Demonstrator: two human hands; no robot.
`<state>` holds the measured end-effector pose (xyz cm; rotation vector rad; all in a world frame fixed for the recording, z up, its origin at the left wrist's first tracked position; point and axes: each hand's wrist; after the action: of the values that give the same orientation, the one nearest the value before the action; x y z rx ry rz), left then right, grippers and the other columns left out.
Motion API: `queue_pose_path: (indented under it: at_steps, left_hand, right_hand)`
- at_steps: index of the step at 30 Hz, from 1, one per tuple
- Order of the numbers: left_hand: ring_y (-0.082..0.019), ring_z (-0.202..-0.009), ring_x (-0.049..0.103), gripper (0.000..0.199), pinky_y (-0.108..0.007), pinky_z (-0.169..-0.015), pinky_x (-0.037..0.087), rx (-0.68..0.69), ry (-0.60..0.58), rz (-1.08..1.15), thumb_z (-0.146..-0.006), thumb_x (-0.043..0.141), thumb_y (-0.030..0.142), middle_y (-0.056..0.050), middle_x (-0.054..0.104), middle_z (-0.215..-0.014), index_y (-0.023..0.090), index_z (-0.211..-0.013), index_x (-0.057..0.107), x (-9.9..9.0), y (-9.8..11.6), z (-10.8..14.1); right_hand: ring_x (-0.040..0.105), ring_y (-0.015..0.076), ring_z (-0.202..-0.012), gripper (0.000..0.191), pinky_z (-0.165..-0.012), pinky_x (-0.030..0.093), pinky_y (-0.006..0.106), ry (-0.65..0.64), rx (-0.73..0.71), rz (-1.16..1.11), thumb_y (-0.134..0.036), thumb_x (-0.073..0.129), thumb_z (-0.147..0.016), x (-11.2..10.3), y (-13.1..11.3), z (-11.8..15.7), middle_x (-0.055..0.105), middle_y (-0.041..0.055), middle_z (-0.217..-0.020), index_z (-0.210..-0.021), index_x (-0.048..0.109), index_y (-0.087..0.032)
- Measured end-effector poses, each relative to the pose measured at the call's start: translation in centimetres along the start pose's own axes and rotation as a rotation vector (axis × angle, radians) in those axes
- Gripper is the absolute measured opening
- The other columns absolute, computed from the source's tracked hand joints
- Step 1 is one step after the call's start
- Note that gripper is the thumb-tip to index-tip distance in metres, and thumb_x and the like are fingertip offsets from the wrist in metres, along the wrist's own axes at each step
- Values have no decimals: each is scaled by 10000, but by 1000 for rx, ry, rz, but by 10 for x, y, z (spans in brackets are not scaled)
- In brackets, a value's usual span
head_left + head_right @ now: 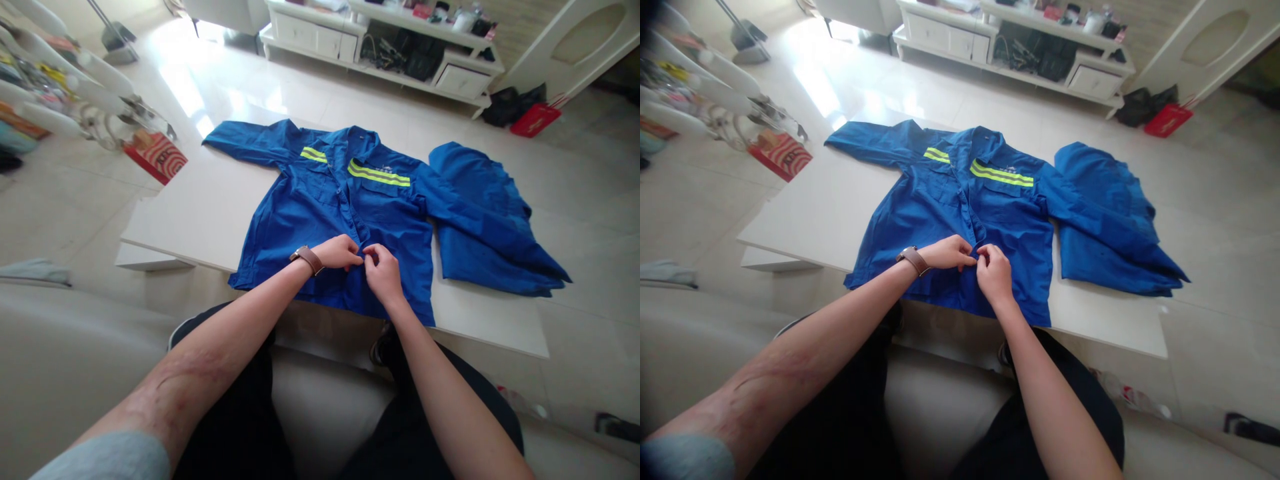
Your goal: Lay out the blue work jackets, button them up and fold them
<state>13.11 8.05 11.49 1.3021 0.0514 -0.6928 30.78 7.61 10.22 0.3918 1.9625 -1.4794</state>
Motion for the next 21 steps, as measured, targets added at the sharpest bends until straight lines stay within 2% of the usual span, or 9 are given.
queue_pose_path:
  at_steps: [3, 7, 13, 18, 21]
  left_hand:
    - [-118, -561, 565, 242, -217, -526, 365, 5, -15, -5, -806, 572, 228, -2, 647, -570, 155, -576, 599, 1, -1, -2]
    - [-126, -591, 590, 159, -215, -552, 387, 16, -35, -36, -760, 586, 170, 1, 649, -596, 152, -605, 619, 0, -3, -1]
    - [-134, -576, 579, 187, -233, -546, 381, 24, 56, -102, -779, 585, 194, -7, 632, -576, 158, -599, 623, 0, -2, 2]
    - [-141, -621, 642, 150, -223, -592, 448, -99, 177, 27, -823, 573, 215, -13, 688, -683, 147, -852, 704, 0, 0, -1]
    - [-159, -673, 665, 312, -239, -638, 486, -151, 229, 38, -852, 618, 283, -24, 713, -756, 143, -1122, 685, 0, 0, -3]
  right_hand:
    - [641, 221, -802, 160, -761, 479, 336, -29, -24, 18, -258, 498, -896, 0, -5, 1, 702, 69, -878, -841, 643, -217]
    - [628, 203, -731, 121, -712, 476, 325, -52, -25, 0, -280, 562, -880, 0, -6, 1, 692, 58, -851, -824, 647, -214]
    - [589, 183, -707, 118, -674, 433, 303, -24, -49, 4, -235, 594, -857, 0, -6, 1, 636, 31, -774, -741, 592, -214]
    - [570, 173, -692, 126, -662, 408, 296, -45, -49, -5, -230, 606, -861, 1, -7, 2, 619, 19, -744, -739, 590, -207]
    - [569, 170, -691, 111, -662, 405, 294, -53, -57, -11, -227, 613, -861, 2, -7, 3, 621, 17, -754, -753, 597, -204]
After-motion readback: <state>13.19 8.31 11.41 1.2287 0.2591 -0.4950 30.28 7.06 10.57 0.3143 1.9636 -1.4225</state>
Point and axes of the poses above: each hand's wrist, its own z-axis away from the middle knuckle, its own x-axis out of the palm, y = z × x
